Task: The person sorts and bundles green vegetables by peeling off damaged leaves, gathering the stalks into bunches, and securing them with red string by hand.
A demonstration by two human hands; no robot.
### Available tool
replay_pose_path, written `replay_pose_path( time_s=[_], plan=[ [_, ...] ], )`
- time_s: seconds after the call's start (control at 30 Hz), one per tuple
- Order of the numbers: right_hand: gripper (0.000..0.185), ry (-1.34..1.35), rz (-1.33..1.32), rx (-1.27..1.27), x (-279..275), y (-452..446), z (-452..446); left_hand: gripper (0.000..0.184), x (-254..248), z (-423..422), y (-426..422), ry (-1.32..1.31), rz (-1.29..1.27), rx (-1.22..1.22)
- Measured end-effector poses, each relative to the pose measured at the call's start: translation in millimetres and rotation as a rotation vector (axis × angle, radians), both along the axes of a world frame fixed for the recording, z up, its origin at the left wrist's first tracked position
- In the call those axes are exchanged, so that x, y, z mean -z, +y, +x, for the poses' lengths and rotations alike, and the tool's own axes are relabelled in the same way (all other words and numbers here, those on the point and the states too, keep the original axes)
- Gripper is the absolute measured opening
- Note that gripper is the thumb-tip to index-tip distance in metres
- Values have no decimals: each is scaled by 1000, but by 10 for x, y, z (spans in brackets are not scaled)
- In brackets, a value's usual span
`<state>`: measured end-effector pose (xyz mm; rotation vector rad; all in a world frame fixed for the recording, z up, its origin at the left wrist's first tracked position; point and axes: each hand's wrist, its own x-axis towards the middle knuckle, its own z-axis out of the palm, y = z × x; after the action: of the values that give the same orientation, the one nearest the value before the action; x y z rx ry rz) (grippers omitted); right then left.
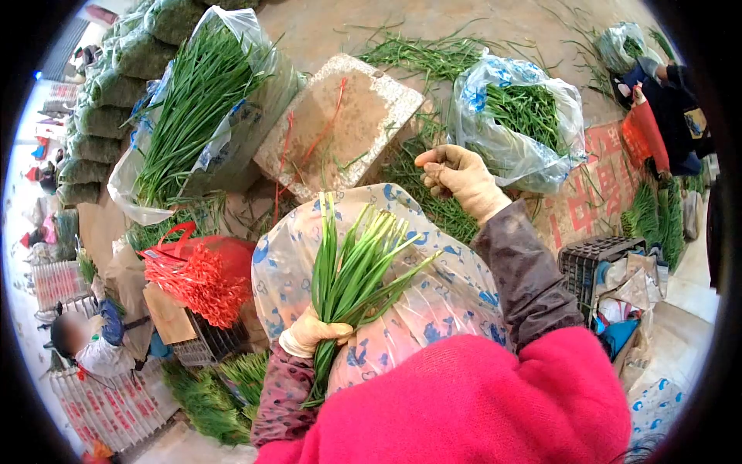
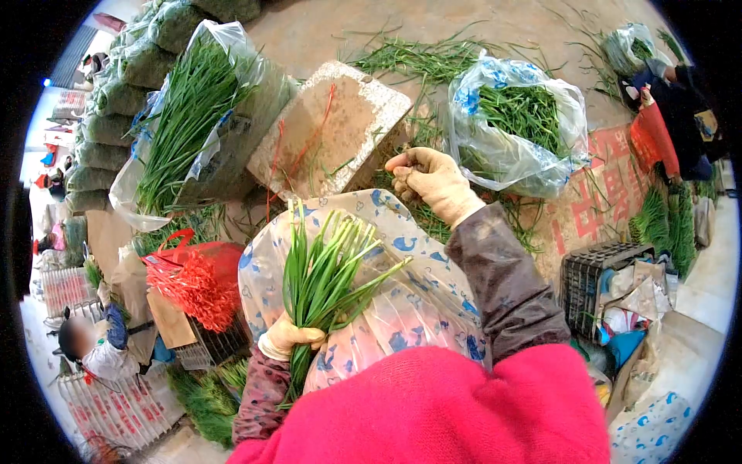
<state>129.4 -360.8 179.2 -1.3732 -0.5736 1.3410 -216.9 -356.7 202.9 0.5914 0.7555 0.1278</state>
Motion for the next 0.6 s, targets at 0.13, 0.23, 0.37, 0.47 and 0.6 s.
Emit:
replay_pose_path(
  time_s=[0.13, 0.23, 0.37, 0.47, 0.6],
  plan=[
    [47, 65, -123, -411, -203, -33, -76, 59, -4, 49, 24, 4, 33, 24],
    [49, -175, 1, -571, -185, -23, -326, 54, 128, -36, 33, 60, 109, 120],
    [36, -139, -72, -465, -127, -23, -469, 48, 49, -4, 25, 91, 76, 84],
    [30, 17, -51, -357, -93, -44, -501, 50, 43, 8, 21, 77, 46, 74],
    [22, -131, -54, -10, -77, -10, -244, 49, 69, -18, 22, 62, 65, 76]
  ],
)
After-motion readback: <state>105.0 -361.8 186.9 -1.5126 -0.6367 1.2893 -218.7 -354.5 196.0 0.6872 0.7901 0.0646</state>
